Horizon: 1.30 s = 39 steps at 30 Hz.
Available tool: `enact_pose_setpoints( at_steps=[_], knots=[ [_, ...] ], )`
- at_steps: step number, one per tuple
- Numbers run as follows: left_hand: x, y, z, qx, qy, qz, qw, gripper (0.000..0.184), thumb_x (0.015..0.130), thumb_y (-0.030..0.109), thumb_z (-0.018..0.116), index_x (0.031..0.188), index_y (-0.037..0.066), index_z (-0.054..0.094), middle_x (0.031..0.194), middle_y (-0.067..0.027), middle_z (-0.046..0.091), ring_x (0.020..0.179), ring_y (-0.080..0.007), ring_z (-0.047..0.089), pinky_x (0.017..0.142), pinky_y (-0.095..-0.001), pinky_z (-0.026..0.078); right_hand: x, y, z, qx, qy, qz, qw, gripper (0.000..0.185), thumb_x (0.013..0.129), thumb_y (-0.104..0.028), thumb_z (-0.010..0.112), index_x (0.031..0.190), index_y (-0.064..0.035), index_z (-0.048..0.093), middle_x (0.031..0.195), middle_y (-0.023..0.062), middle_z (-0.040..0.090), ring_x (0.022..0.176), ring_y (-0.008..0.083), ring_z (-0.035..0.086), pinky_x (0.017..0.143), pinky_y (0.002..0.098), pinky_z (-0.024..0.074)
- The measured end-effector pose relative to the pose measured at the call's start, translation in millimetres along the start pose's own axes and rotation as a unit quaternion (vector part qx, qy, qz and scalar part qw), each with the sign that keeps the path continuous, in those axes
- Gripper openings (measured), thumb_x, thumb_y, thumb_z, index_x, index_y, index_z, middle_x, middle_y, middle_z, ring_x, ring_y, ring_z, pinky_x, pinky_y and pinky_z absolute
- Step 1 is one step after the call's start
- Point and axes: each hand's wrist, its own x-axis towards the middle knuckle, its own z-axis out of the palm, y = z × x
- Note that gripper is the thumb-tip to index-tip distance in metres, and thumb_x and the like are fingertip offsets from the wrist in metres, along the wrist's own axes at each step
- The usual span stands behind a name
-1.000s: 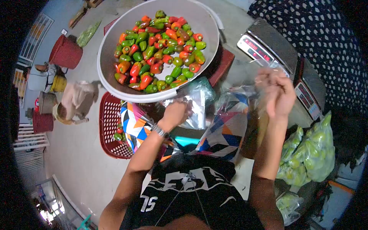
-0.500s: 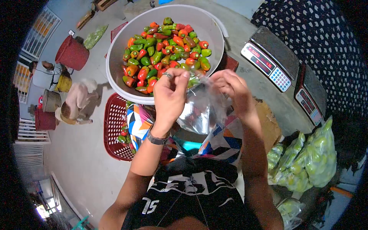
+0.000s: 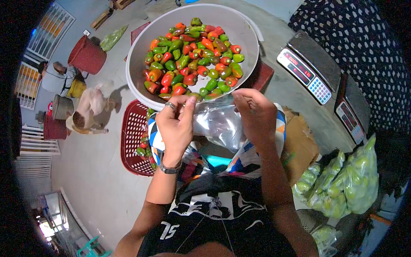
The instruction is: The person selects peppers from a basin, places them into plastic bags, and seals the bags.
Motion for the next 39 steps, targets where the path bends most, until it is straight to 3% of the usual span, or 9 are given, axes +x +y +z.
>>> enact_pose_setpoints(
  at_steps=[3, 8, 11, 25, 29, 32, 33, 35, 39],
  knots=[
    [-7, 3, -6, 0.008, 0.017, 0.016, 1.0, 0.013, 0.095, 0.012, 0.073, 0.091, -0.001, 0.07, 0.06, 0.01, 0.04, 0.057, -0.0006, 0.032, 0.05, -0.0213, 0.022, -1, -11, 28, -0.03, 0.01, -0.093, 0.995, 0.023, 0.091, -0.017, 0.075, 0.104, 0.0019, 0.07, 0.089, 0.0066, 0.073, 0.082, 0.0128, 0.069, 0.076, 0.0267, 0.0546],
    [-13, -2, -21, 0.037, 0.016, 0.034, 0.999, 0.01, 0.095, 0.009, 0.071, 0.094, -0.001, 0.071, 0.067, 0.0057, 0.058, 0.06, -0.0015, 0.044, 0.054, -0.0193, 0.034, 8, 3, 14, 0.088, -0.123, 0.065, 0.986, 0.021, 0.089, -0.017, 0.077, 0.099, 0.0007, 0.072, 0.086, 0.0043, 0.071, 0.076, 0.0078, 0.063, 0.07, 0.0234, 0.0508],
    [-18, -15, -24, -0.002, 0.057, 0.049, 0.997, 0.008, 0.093, 0.01, 0.074, 0.093, 0.002, 0.073, 0.057, 0.0059, 0.045, 0.054, -0.0027, 0.035, 0.048, -0.0225, 0.028, 7, 3, 12, 0.062, -0.13, 0.065, 0.987, 0.022, 0.09, -0.019, 0.077, 0.098, 0.0007, 0.072, 0.084, 0.0039, 0.071, 0.074, 0.0073, 0.062, 0.068, 0.0235, 0.0504],
    [-33, -31, -34, -0.003, 0.061, 0.016, 0.998, 0.012, 0.095, 0.012, 0.071, 0.097, 0.0, 0.07, 0.071, 0.0007, 0.061, 0.061, -0.0044, 0.045, 0.054, -0.0224, 0.035, 7, 10, 18, 0.042, -0.179, -0.003, 0.983, 0.013, 0.09, -0.009, 0.072, 0.098, 0.0013, 0.073, 0.086, 0.0081, 0.075, 0.08, 0.0118, 0.07, 0.072, 0.0282, 0.0548],
    [-8, -18, -61, 0.072, -0.023, 0.073, 0.994, 0.032, 0.082, 0.016, 0.081, 0.106, 0.0, 0.069, 0.098, -0.0105, 0.067, 0.077, -0.0185, 0.061, 0.075, -0.0311, 0.05, 12, 6, 15, -0.056, -0.187, -0.127, 0.973, 0.01, 0.088, -0.004, 0.069, 0.096, 0.0017, 0.07, 0.085, 0.0111, 0.074, 0.079, 0.0163, 0.073, 0.073, 0.0316, 0.057],
    [15, 13, -57, 0.087, -0.179, 0.128, 0.972, 0.04, 0.08, 0.024, 0.084, 0.107, -0.001, 0.07, 0.099, -0.0136, 0.071, 0.089, -0.0253, 0.07, 0.078, -0.0344, 0.054, 14, -17, 18, -0.164, -0.237, -0.16, 0.944, 0.015, 0.086, 0.0, 0.066, 0.101, 0.0014, 0.065, 0.086, 0.0134, 0.073, 0.079, 0.023, 0.075, 0.074, 0.0336, 0.0581],
    [19, 16, -51, 0.062, -0.266, 0.034, 0.961, 0.027, 0.088, 0.018, 0.078, 0.106, 0.0, 0.07, 0.097, -0.0061, 0.07, 0.086, -0.0109, 0.064, 0.079, -0.0292, 0.053, 13, -16, 21, -0.15, -0.241, -0.176, 0.943, 0.016, 0.086, 0.001, 0.065, 0.102, 0.0009, 0.063, 0.085, 0.0134, 0.073, 0.079, 0.0246, 0.075, 0.074, 0.0349, 0.0582],
    [31, 3, -41, 0.042, -0.353, -0.073, 0.932, 0.016, 0.093, 0.014, 0.074, 0.097, 0.0, 0.068, 0.089, 0.0, 0.068, 0.079, -0.0057, 0.059, 0.07, -0.0265, 0.05, 14, -14, 26, -0.122, -0.238, -0.214, 0.939, 0.02, 0.086, 0.003, 0.063, 0.105, -0.0001, 0.059, 0.085, 0.0135, 0.073, 0.077, 0.0277, 0.075, 0.073, 0.0374, 0.0583],
    [15, -32, -25, -0.091, -0.331, -0.127, 0.931, 0.009, 0.1, 0.01, 0.064, 0.094, 0.004, 0.062, 0.081, 0.0056, 0.057, 0.073, -0.0031, 0.05, 0.065, -0.0205, 0.041, 12, 0, 5, -0.177, -0.201, -0.2, 0.942, 0.031, 0.079, 0.006, 0.061, 0.108, -0.0002, 0.056, 0.097, 0.0193, 0.068, 0.094, 0.0328, 0.071, 0.084, 0.0447, 0.055]
  ],
)
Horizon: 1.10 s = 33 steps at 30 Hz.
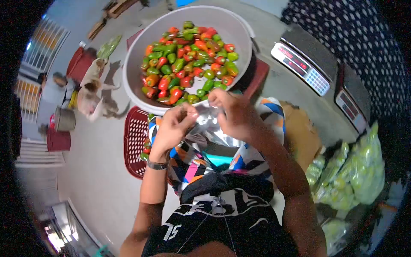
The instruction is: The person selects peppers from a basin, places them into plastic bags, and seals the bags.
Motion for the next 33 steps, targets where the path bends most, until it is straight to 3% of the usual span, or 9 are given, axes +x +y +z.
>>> enact_pose_setpoints(
  at_steps=[2, 7, 8, 13, 20, 23, 27, 29, 33],
  knots=[
    [-6, -17, 6, -0.167, 0.048, -0.07, 0.982, 0.011, 0.103, 0.014, 0.06, 0.096, 0.006, 0.061, 0.081, 0.0058, 0.056, 0.071, -0.004, 0.049, 0.065, -0.0212, 0.041, -15, 36, -6, -0.204, 0.134, -0.095, 0.965, 0.034, 0.077, 0.001, 0.066, 0.11, -0.0011, 0.058, 0.105, 0.0216, 0.064, 0.096, 0.0358, 0.065, 0.082, 0.0428, 0.0539],
    [-14, -40, 34, -0.18, 0.062, -0.046, 0.981, 0.015, 0.105, 0.018, 0.058, 0.098, 0.004, 0.059, 0.083, 0.0014, 0.058, 0.072, -0.009, 0.056, 0.069, -0.0247, 0.048, -53, 25, 25, 0.267, 0.091, 0.368, 0.886, 0.023, 0.085, -0.011, 0.077, 0.102, -0.002, 0.065, 0.098, 0.0113, 0.069, 0.089, 0.0204, 0.068, 0.08, 0.0363, 0.0544],
    [-14, -41, 41, -0.174, 0.062, -0.044, 0.982, 0.016, 0.105, 0.018, 0.058, 0.097, 0.003, 0.058, 0.083, 0.0004, 0.058, 0.074, -0.0101, 0.057, 0.07, -0.0252, 0.048, -56, 16, 34, 0.141, 0.048, 0.268, 0.952, 0.016, 0.09, -0.013, 0.075, 0.098, -0.0013, 0.067, 0.089, 0.0055, 0.07, 0.081, 0.0123, 0.066, 0.077, 0.0303, 0.0539],
    [-22, -56, 49, -0.276, 0.083, -0.053, 0.956, 0.014, 0.107, 0.017, 0.054, 0.103, 0.004, 0.058, 0.088, -0.0026, 0.062, 0.079, -0.0126, 0.061, 0.075, -0.0267, 0.05, -62, 54, 79, 0.392, 0.067, 0.262, 0.879, 0.014, 0.089, -0.008, 0.076, 0.09, -0.0023, 0.063, 0.082, 0.0049, 0.068, 0.074, 0.009, 0.063, 0.067, 0.0259, 0.051],
    [-21, -59, 42, -0.362, 0.103, -0.111, 0.92, 0.024, 0.103, 0.019, 0.061, 0.117, 0.004, 0.05, 0.104, -0.008, 0.063, 0.098, -0.0172, 0.063, 0.087, -0.0329, 0.055, -59, 58, 77, 0.132, 0.081, 0.204, 0.967, 0.021, 0.09, -0.005, 0.072, 0.079, -0.0041, 0.053, 0.065, 0.0021, 0.054, 0.06, 0.0049, 0.049, 0.054, 0.0273, 0.0428],
    [-14, -64, 63, -0.198, 0.114, -0.043, 0.973, 0.028, 0.089, 0.002, 0.075, 0.101, 0.007, 0.05, 0.089, 0.0011, 0.057, 0.082, -0.0081, 0.055, 0.072, -0.0246, 0.048, -56, 50, 93, 0.326, 0.111, 0.223, 0.912, 0.022, 0.086, -0.003, 0.073, 0.078, -0.0046, 0.052, 0.064, 0.006, 0.052, 0.059, 0.0095, 0.052, 0.054, 0.031, 0.0435],
    [-15, -67, 47, -0.05, 0.178, -0.061, 0.981, 0.035, 0.086, -0.005, 0.074, 0.076, 0.009, 0.043, 0.074, 0.0092, 0.04, 0.066, -0.0042, 0.036, 0.058, -0.0214, 0.032, -74, 63, 71, -0.001, 0.066, 0.14, 0.988, 0.021, 0.08, -0.001, 0.073, 0.086, -0.0038, 0.053, 0.073, 0.0102, 0.056, 0.065, 0.0188, 0.059, 0.06, 0.0339, 0.0475],
    [-17, -79, 39, 0.03, 0.16, -0.001, 0.987, 0.027, 0.084, -0.009, 0.068, 0.079, 0.007, 0.047, 0.074, 0.0078, 0.041, 0.066, -0.0034, 0.036, 0.057, -0.0207, 0.032, -76, 70, 54, -0.135, 0.079, 0.116, 0.981, 0.023, 0.077, 0.0, 0.074, 0.087, -0.0034, 0.053, 0.075, 0.0113, 0.058, 0.069, 0.0225, 0.062, 0.062, 0.0355, 0.0492],
    [-21, -56, 53, 0.068, 0.129, 0.033, 0.989, 0.02, 0.08, -0.01, 0.064, 0.095, 0.003, 0.059, 0.077, 0.0017, 0.048, 0.069, -0.0071, 0.047, 0.06, -0.0227, 0.04, -63, 47, 69, 0.093, 0.154, 0.171, 0.969, 0.022, 0.08, -0.003, 0.076, 0.084, -0.0045, 0.055, 0.073, 0.0096, 0.058, 0.073, 0.0158, 0.064, 0.061, 0.0336, 0.0487]
  ],
)
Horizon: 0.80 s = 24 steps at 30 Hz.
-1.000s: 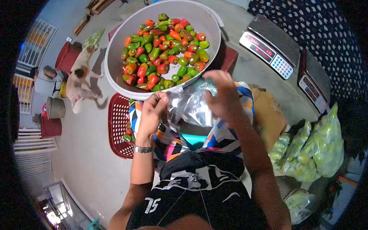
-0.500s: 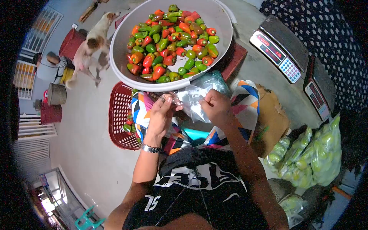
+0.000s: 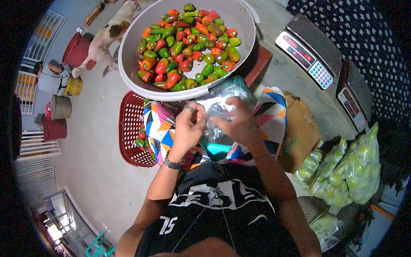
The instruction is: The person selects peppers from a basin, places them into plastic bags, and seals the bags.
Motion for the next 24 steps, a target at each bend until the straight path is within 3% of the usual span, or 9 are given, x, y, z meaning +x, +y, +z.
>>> enact_pose_setpoints(
  at_steps=[2, 5, 7, 8, 11, 15, 18, 20, 24],
  knots=[
    [2, 3, 6, 0.07, 0.031, 0.063, 0.995, 0.023, 0.079, -0.009, 0.065, 0.098, 0.002, 0.06, 0.08, -0.0023, 0.051, 0.067, -0.0096, 0.048, 0.06, -0.0245, 0.042, 0, 17, 10, 0.242, -0.11, 0.145, 0.953, 0.024, 0.081, -0.006, 0.079, 0.081, -0.0053, 0.055, 0.072, 0.0071, 0.058, 0.074, 0.0107, 0.062, 0.061, 0.0318, 0.0477],
    [3, 5, 10, 0.141, 0.063, 0.118, 0.981, 0.029, 0.078, -0.005, 0.068, 0.105, 0.001, 0.06, 0.086, -0.0106, 0.058, 0.067, -0.0147, 0.053, 0.061, -0.0291, 0.046, 7, 12, 4, -0.001, -0.124, 0.091, 0.988, 0.028, 0.081, -0.009, 0.081, 0.084, -0.0053, 0.054, 0.073, 0.0025, 0.058, 0.074, 0.0073, 0.057, 0.062, 0.0294, 0.0456],
    [5, 6, 14, 0.147, 0.082, 0.134, 0.976, 0.031, 0.078, -0.003, 0.07, 0.107, 0.002, 0.06, 0.084, -0.0108, 0.059, 0.069, -0.0157, 0.055, 0.062, -0.0307, 0.047, 10, 8, 7, 0.06, -0.134, 0.097, 0.984, 0.03, 0.081, -0.01, 0.083, 0.083, -0.0052, 0.053, 0.074, 0.0019, 0.057, 0.072, 0.0066, 0.052, 0.06, 0.0303, 0.0435],
    [4, 8, 15, 0.106, 0.03, 0.0, 0.994, 0.027, 0.077, -0.002, 0.069, 0.102, 0.001, 0.06, 0.077, -0.0094, 0.058, 0.069, -0.0165, 0.056, 0.064, -0.0304, 0.046, 12, 7, 9, 0.089, -0.139, 0.098, 0.981, 0.032, 0.081, -0.011, 0.083, 0.083, -0.0052, 0.052, 0.074, 0.0015, 0.057, 0.071, 0.0062, 0.05, 0.059, 0.0307, 0.0425],
    [13, -10, 18, 0.003, 0.01, -0.024, 1.0, 0.023, 0.076, -0.004, 0.065, 0.098, 0.002, 0.06, 0.07, -0.0069, 0.054, 0.067, -0.0152, 0.053, 0.062, -0.0293, 0.044, 15, 5, 9, 0.035, -0.126, 0.031, 0.991, 0.029, 0.078, -0.001, 0.077, 0.084, -0.0057, 0.049, 0.07, 0.0054, 0.053, 0.063, 0.016, 0.052, 0.057, 0.0379, 0.0407],
    [13, 17, -9, 0.132, 0.01, -0.066, 0.989, 0.024, 0.074, -0.013, 0.054, 0.091, 0.004, 0.057, 0.081, -0.008, 0.057, 0.076, -0.0189, 0.059, 0.07, -0.03, 0.046, 20, 19, -21, -0.179, -0.011, -0.142, 0.973, 0.026, 0.075, 0.008, 0.067, 0.085, -0.0052, 0.048, 0.072, 0.009, 0.051, 0.064, 0.0296, 0.054, 0.065, 0.0387, 0.0447],
    [17, 11, -6, 0.094, -0.022, 0.192, 0.977, 0.03, 0.071, -0.011, 0.057, 0.097, 0.003, 0.06, 0.102, -0.0154, 0.059, 0.092, -0.0285, 0.064, 0.075, -0.036, 0.049, 23, 24, -19, -0.204, 0.031, -0.19, 0.96, 0.026, 0.073, 0.01, 0.063, 0.088, -0.0045, 0.049, 0.078, 0.0131, 0.054, 0.068, 0.0364, 0.056, 0.067, 0.0418, 0.0463],
    [20, 2, -4, 0.098, -0.066, 0.234, 0.965, 0.03, 0.071, -0.009, 0.06, 0.099, 0.003, 0.059, 0.111, -0.0159, 0.057, 0.102, -0.0328, 0.062, 0.081, -0.0372, 0.049, 25, 19, -15, -0.181, 0.059, -0.205, 0.96, 0.025, 0.073, 0.01, 0.062, 0.09, -0.0041, 0.05, 0.082, 0.013, 0.056, 0.068, 0.0357, 0.057, 0.065, 0.0426, 0.0463],
    [9, 15, 11, 0.05, -0.056, 0.071, 0.995, 0.031, 0.078, 0.011, 0.081, 0.096, 0.005, 0.057, 0.104, -0.0096, 0.06, 0.103, -0.0231, 0.059, 0.092, -0.0328, 0.046, 19, 30, -2, -0.122, 0.015, -0.083, 0.989, 0.03, 0.072, 0.0, 0.072, 0.086, -0.0057, 0.046, 0.076, 0.0133, 0.05, 0.07, 0.0363, 0.054, 0.064, 0.0471, 0.0412]
  ],
)
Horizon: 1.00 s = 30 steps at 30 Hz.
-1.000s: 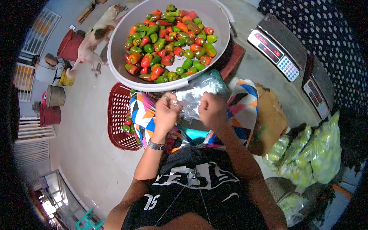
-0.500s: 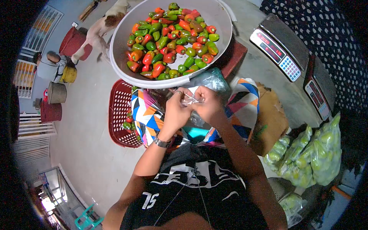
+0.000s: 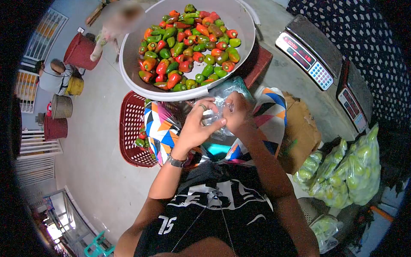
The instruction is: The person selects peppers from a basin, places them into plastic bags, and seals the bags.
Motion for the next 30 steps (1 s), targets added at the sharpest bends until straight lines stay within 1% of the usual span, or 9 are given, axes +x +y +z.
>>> enact_pose_setpoints(
  at_steps=[2, 8, 9, 12, 15, 20, 24, 28, 30],
  knots=[
    [-1, -4, 8, -0.019, 0.045, -0.064, 0.997, 0.043, 0.078, 0.025, 0.089, 0.088, 0.006, 0.052, 0.085, -0.0027, 0.054, 0.082, -0.0126, 0.05, 0.077, -0.0275, 0.045, 0, -2, 1, 0.04, -0.025, 0.07, 0.996, 0.034, 0.071, -0.005, 0.078, 0.082, -0.0059, 0.046, 0.071, 0.0116, 0.048, 0.064, 0.0324, 0.051, 0.061, 0.044, 0.0398],
    [-1, -12, -2, -0.007, 0.05, -0.082, 0.995, 0.024, 0.073, -0.008, 0.065, 0.079, 0.006, 0.047, 0.074, -0.002, 0.045, 0.07, -0.0107, 0.043, 0.061, -0.0265, 0.038, 5, -8, -13, 0.103, -0.119, 0.135, 0.978, 0.034, 0.068, -0.003, 0.076, 0.081, -0.0065, 0.044, 0.069, 0.0071, 0.043, 0.062, 0.022, 0.046, 0.057, 0.0364, 0.0339],
    [-1, -18, -9, 0.002, 0.06, -0.049, 0.997, 0.025, 0.065, -0.014, 0.054, 0.079, 0.004, 0.048, 0.077, -0.0024, 0.047, 0.071, -0.0122, 0.044, 0.062, -0.0282, 0.037, 6, -8, -17, 0.078, -0.109, 0.095, 0.986, 0.033, 0.068, -0.002, 0.074, 0.081, -0.0066, 0.044, 0.069, 0.0064, 0.042, 0.063, 0.0208, 0.045, 0.058, 0.0358, 0.0337],
    [2, -18, -31, -0.115, -0.031, 0.077, 0.99, 0.025, 0.063, -0.018, 0.053, 0.079, 0.001, 0.057, 0.095, -0.0059, 0.056, 0.087, -0.019, 0.056, 0.077, -0.0274, 0.043, 9, -11, -34, 0.053, -0.104, 0.017, 0.993, 0.03, 0.067, 0.004, 0.067, 0.082, -0.0068, 0.043, 0.072, 0.0052, 0.041, 0.065, 0.0185, 0.042, 0.059, 0.0345, 0.0331],
    [8, -2, -40, -0.119, -0.062, 0.095, 0.986, 0.023, 0.071, -0.018, 0.055, 0.072, 0.004, 0.059, 0.112, -0.0079, 0.061, 0.096, -0.0177, 0.057, 0.085, -0.028, 0.045, 15, -27, -45, 0.128, -0.174, 0.025, 0.976, 0.028, 0.067, 0.008, 0.06, 0.083, -0.0068, 0.043, 0.077, 0.0057, 0.041, 0.067, 0.0196, 0.041, 0.06, 0.0342, 0.0334],
    [5, 16, -58, -0.274, -0.182, 0.083, 0.941, 0.025, 0.069, -0.014, 0.057, 0.075, 0.006, 0.07, 0.132, -0.0148, 0.06, 0.087, -0.0205, 0.067, 0.074, -0.0264, 0.049, 14, -27, -46, 0.099, -0.198, 0.017, 0.975, 0.026, 0.07, 0.01, 0.057, 0.084, -0.0078, 0.043, 0.082, 0.0054, 0.042, 0.07, 0.0205, 0.043, 0.063, 0.0347, 0.0357],
    [6, 25, -28, 0.183, 0.018, 0.108, 0.977, 0.041, 0.066, -0.013, 0.059, 0.094, 0.01, 0.078, 0.138, -0.0151, 0.058, 0.091, -0.0325, 0.07, 0.077, -0.0387, 0.056, 9, -20, -38, 0.132, -0.126, -0.001, 0.983, 0.023, 0.072, 0.01, 0.055, 0.085, -0.0061, 0.046, 0.085, 0.0058, 0.046, 0.076, 0.0207, 0.049, 0.068, 0.0328, 0.0412],
    [-8, 38, -24, 0.271, -0.007, 0.103, 0.957, 0.04, 0.06, -0.007, 0.068, 0.096, 0.009, 0.078, 0.137, -0.0132, 0.058, 0.095, -0.033, 0.069, 0.08, -0.042, 0.056, 9, -61, -61, 0.168, -0.161, -0.004, 0.973, 0.028, 0.074, 0.01, 0.053, 0.098, -0.0031, 0.057, 0.101, 0.0129, 0.059, 0.091, 0.0267, 0.065, 0.081, 0.036, 0.0517],
    [-4, 38, -25, 0.298, 0.02, 0.133, 0.945, 0.039, 0.059, -0.004, 0.071, 0.095, 0.008, 0.078, 0.135, -0.0127, 0.059, 0.1, -0.0322, 0.067, 0.084, -0.0429, 0.055, 7, -67, -63, 0.038, -0.158, -0.056, 0.985, 0.032, 0.076, 0.008, 0.056, 0.107, -0.0017, 0.061, 0.11, 0.0178, 0.063, 0.094, 0.0314, 0.07, 0.084, 0.0392, 0.0552]
  ],
)
